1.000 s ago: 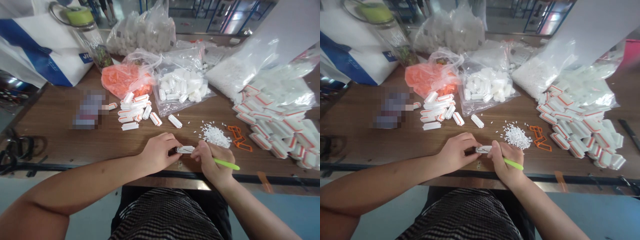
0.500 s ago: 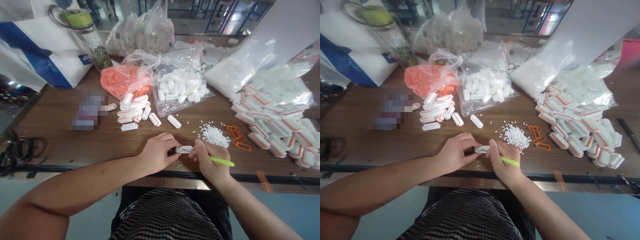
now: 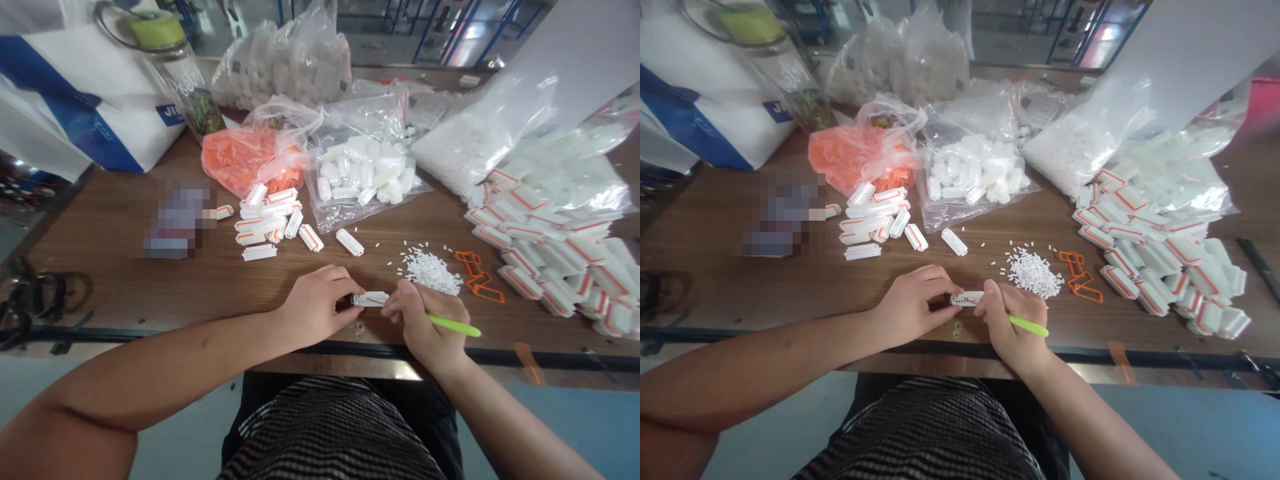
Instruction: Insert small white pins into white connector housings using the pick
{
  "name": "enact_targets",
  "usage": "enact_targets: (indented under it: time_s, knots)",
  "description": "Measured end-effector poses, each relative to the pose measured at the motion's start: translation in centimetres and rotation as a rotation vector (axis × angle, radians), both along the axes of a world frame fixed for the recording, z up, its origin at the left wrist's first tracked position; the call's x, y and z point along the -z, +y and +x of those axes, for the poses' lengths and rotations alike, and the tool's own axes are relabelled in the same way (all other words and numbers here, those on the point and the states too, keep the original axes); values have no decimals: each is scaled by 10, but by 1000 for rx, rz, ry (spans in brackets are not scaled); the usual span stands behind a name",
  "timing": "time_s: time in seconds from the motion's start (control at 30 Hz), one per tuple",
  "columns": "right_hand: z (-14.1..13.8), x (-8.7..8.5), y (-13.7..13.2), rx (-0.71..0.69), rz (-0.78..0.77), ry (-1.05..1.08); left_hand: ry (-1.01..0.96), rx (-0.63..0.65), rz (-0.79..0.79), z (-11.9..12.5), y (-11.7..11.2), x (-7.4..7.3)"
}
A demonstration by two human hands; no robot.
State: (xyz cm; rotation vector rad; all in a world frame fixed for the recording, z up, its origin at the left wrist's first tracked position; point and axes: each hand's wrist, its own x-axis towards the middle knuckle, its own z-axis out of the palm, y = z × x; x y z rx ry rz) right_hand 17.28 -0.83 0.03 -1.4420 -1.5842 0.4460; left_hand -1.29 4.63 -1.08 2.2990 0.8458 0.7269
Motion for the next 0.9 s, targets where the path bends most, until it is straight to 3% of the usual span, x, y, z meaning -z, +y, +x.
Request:
enact_targets:
  time_s: [0.27,0.5,0.9]
  knots:
    - [-2,-7,3,-69,-16,-78,1,1,1,0,0,2]
    - [0,0,0,20,-10,-22,8,-1,-10,0,0,1]
    - [-2,-1,3,5,-18,-47,4,4,-6,0,0,0]
